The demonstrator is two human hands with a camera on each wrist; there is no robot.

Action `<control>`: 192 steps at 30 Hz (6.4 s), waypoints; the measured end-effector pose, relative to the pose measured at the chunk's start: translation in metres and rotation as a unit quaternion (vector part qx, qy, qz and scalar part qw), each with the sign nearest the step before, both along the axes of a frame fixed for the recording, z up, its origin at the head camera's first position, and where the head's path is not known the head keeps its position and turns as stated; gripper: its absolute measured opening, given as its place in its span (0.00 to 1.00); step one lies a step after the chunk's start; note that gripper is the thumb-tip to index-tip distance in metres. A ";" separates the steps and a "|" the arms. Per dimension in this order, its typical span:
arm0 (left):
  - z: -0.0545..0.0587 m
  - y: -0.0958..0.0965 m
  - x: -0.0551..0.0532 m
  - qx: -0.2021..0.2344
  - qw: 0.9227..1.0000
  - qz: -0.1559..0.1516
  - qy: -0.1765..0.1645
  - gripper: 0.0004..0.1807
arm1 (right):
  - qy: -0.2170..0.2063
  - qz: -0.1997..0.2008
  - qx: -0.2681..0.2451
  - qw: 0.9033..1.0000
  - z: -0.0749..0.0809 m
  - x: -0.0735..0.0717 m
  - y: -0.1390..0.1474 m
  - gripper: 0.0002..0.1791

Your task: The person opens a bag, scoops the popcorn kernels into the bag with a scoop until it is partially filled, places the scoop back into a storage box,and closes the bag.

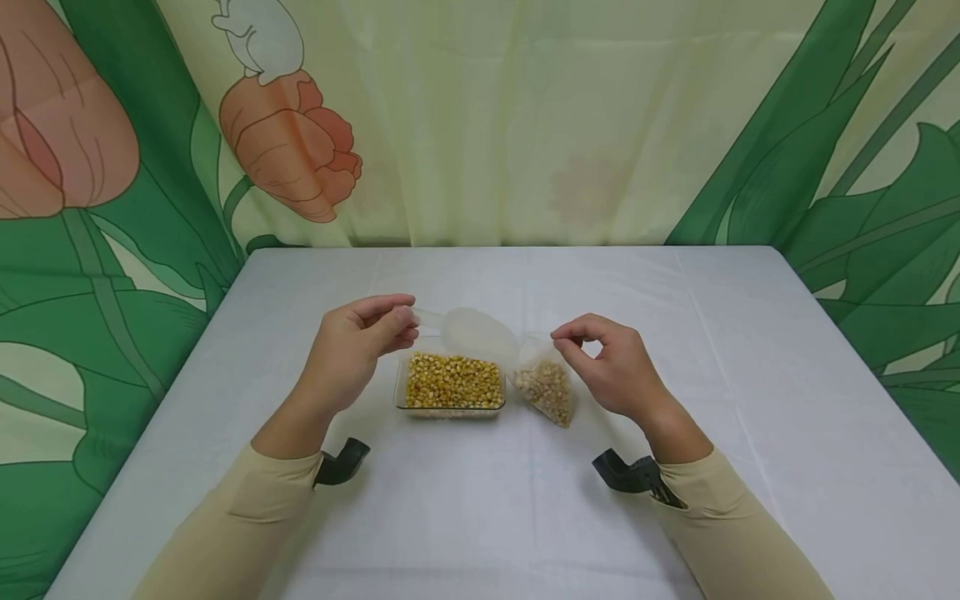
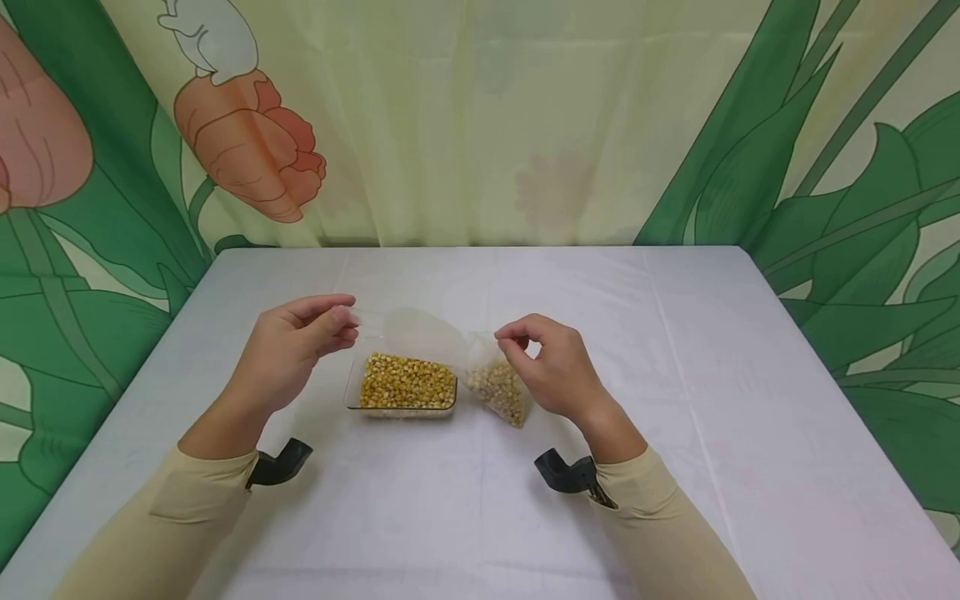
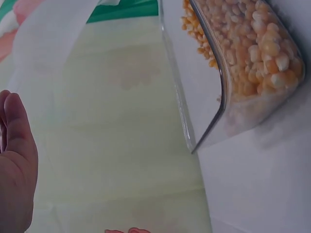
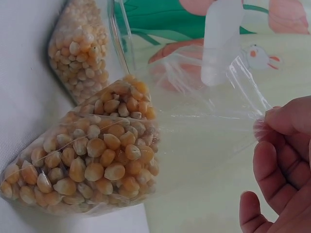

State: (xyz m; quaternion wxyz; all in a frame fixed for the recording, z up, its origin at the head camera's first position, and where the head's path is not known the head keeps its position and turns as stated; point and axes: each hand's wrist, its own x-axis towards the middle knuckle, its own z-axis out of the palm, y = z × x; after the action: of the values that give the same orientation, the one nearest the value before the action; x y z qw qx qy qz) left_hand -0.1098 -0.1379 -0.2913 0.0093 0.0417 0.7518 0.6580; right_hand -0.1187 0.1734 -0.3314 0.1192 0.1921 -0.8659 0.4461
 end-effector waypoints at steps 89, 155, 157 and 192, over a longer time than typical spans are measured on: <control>-0.062 -0.064 -0.018 -0.283 0.957 0.006 -0.072 0.28 | -0.016 -0.042 -0.018 0.999 -0.005 0.004 0.014 0.06; -0.019 0.112 -0.056 -0.237 0.948 -0.215 -0.008 0.13 | 0.014 -0.033 -0.023 0.999 -0.005 0.000 0.014 0.05; -0.018 0.111 -0.055 -0.219 0.952 -0.212 -0.015 0.12 | 0.015 -0.034 -0.023 0.999 -0.005 -0.001 0.015 0.05; -0.017 0.115 -0.053 -0.017 0.989 -0.111 -0.101 0.11 | 0.211 0.008 0.032 0.977 -0.018 0.003 0.008 0.20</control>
State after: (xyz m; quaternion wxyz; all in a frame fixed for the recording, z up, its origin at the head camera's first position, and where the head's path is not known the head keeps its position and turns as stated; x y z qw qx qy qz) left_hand -0.1628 -0.0230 -0.3078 0.1586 0.0580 0.7490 0.6407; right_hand -0.1161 0.1813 -0.3498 0.2894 0.2921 -0.8336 0.3687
